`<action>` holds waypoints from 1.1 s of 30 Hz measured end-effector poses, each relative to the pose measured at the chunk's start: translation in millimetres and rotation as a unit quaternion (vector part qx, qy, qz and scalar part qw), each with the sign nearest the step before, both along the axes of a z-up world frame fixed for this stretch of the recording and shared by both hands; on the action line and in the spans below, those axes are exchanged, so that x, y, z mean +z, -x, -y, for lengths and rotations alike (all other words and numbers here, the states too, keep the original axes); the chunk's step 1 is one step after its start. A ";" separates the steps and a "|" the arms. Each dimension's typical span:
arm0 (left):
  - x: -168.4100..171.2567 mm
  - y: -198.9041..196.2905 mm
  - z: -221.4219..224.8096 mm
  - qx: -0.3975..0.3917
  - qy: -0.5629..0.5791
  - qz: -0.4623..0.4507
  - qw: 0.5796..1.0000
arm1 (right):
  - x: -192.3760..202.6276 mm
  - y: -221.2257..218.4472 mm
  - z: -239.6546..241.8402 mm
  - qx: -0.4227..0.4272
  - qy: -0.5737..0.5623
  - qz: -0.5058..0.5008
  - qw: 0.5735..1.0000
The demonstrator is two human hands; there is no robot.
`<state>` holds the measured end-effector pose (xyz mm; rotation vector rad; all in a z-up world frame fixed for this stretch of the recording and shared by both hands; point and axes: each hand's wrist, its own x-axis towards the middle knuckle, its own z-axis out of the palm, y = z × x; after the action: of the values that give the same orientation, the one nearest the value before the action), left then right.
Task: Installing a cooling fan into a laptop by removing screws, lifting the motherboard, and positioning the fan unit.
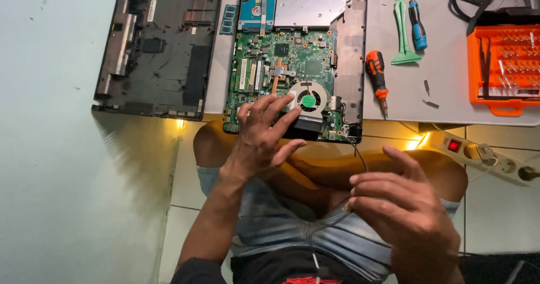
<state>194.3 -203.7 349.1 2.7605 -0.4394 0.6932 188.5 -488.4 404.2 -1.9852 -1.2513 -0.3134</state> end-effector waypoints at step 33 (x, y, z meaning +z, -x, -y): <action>9.9 -14.0 17.7 -0.008 -0.029 -0.053 0.998 | -132.2 -116.0 6.5 -0.063 -0.423 -0.198 0.882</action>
<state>208.3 -221.5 359.0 2.8293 -0.4646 0.5351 304.5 -495.0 272.0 -1.2683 -0.5585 -0.4044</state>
